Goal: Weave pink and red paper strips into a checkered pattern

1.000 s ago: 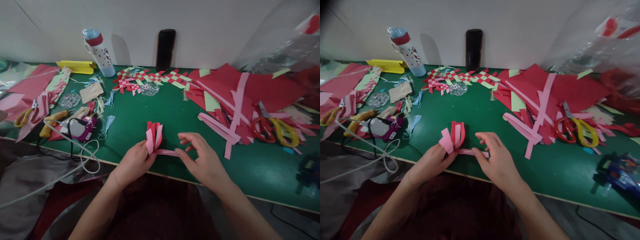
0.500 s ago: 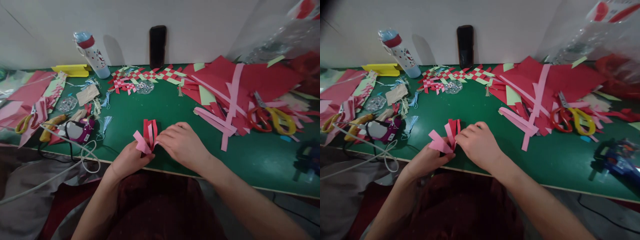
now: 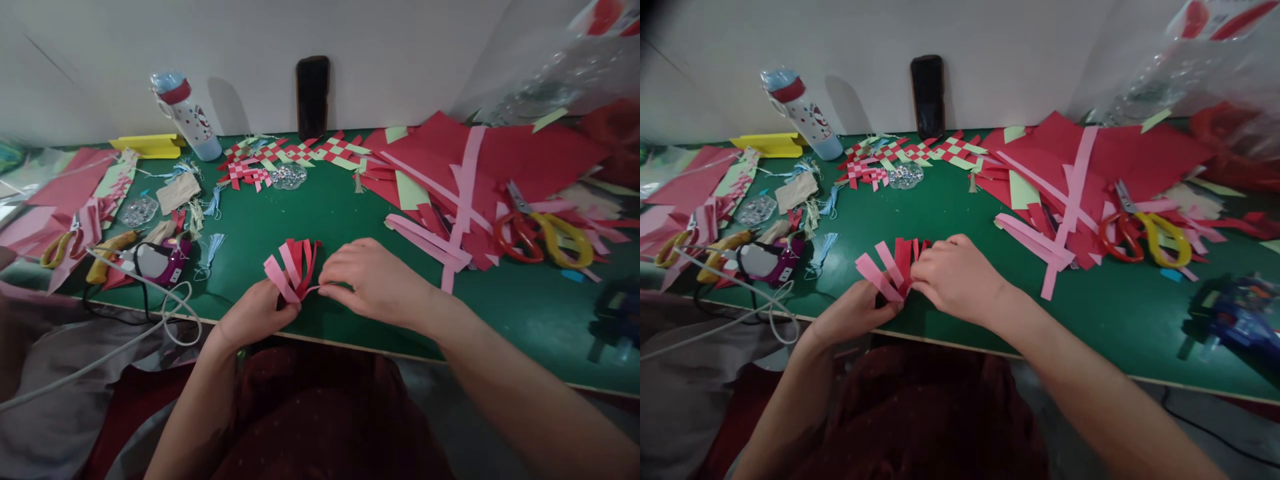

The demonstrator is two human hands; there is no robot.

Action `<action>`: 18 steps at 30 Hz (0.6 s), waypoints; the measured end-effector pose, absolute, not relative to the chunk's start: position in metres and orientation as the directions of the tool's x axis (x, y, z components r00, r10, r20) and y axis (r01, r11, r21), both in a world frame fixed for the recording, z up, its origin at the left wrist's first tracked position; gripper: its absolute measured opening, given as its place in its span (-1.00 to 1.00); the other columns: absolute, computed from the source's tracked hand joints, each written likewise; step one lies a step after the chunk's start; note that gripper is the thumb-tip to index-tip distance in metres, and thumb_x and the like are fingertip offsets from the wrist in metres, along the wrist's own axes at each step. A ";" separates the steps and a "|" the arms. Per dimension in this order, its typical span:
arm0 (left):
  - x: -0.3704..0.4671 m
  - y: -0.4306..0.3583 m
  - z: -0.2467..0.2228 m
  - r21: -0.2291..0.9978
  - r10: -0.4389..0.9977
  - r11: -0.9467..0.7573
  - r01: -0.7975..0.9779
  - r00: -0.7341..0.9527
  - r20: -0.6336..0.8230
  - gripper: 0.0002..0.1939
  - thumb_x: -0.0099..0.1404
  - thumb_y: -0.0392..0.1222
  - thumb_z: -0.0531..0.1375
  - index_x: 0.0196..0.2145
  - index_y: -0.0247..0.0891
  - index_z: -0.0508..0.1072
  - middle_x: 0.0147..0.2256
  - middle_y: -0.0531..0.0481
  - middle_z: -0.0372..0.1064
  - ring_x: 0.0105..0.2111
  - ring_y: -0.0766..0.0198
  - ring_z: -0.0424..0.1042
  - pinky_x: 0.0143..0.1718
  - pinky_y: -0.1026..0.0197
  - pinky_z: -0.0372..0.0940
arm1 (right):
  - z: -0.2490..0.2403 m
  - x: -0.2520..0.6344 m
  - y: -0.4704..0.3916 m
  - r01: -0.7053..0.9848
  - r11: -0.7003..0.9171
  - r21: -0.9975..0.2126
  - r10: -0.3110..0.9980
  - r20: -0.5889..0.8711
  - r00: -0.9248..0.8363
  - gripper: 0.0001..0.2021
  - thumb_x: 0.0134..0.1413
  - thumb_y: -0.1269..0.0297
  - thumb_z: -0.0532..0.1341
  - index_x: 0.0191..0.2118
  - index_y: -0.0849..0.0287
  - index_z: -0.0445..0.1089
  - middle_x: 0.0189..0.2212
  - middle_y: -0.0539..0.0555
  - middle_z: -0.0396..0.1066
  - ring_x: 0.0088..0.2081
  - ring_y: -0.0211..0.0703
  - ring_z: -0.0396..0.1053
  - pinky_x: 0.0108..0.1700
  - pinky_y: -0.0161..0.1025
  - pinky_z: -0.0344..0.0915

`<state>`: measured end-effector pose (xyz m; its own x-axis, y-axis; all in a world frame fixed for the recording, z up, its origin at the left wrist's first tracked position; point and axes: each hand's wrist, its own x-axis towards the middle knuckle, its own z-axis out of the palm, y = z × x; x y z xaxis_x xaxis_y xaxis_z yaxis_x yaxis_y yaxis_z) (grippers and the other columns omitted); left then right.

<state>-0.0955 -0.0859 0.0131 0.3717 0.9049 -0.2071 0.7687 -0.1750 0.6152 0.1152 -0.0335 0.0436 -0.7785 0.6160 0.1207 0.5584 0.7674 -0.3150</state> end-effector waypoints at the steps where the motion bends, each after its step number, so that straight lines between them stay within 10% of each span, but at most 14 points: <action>1: -0.096 -0.086 0.013 0.618 0.906 -0.181 0.765 0.374 -0.197 -0.93 0.23 -0.29 0.09 -0.42 -0.26 0.31 -0.50 0.12 0.24 -0.50 0.36 0.20 -0.43 0.27 0.10 | 0.043 0.122 -0.034 0.555 0.749 -0.361 0.624 0.106 -0.774 -0.82 0.23 0.21 0.18 -0.33 0.10 0.49 -0.32 0.01 0.54 -0.23 -0.14 0.40 -0.10 -0.13 0.10; 5: -0.096 -0.087 0.014 0.622 0.913 -0.172 0.764 0.360 -0.190 -0.96 0.23 -0.28 0.10 -0.39 -0.26 0.30 -0.45 0.10 0.28 -0.46 0.33 0.22 -0.42 0.26 0.10 | 0.040 0.146 -0.027 0.537 0.692 -0.483 0.629 0.039 -0.776 -0.77 0.25 0.17 0.14 -0.34 0.10 0.50 -0.32 0.01 0.54 -0.25 -0.12 0.42 -0.14 -0.14 0.19; 13: -0.096 -0.089 0.012 0.645 0.916 -0.176 0.744 0.364 -0.170 -0.94 0.24 -0.28 0.11 -0.39 -0.23 0.26 -0.43 0.10 0.25 -0.44 0.31 0.20 -0.39 0.24 0.13 | 0.018 0.132 -0.016 0.626 0.686 -0.370 0.709 0.150 -0.689 -0.62 0.20 0.42 0.13 0.12 0.13 0.35 -0.01 0.16 0.41 -0.04 -0.03 0.35 0.00 -0.06 0.30; 18: -0.095 -0.088 0.011 0.637 0.917 -0.183 0.749 0.363 -0.164 -0.98 0.23 -0.29 0.11 -0.36 -0.24 0.30 -0.39 0.05 0.29 -0.37 0.26 0.25 -0.33 0.20 0.18 | 0.004 0.106 -0.014 0.543 0.819 -0.186 0.573 0.218 -0.790 -0.68 0.18 0.50 0.11 -0.01 0.13 0.44 -0.01 0.21 0.37 -0.06 -0.01 0.27 -0.06 -0.06 0.30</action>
<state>-0.0949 -0.0882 0.0106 0.3632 0.9172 -0.1637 0.7489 -0.1829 0.6369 0.1058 -0.0143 0.0037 -0.7897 0.5733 0.2185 0.5430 0.8189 -0.1861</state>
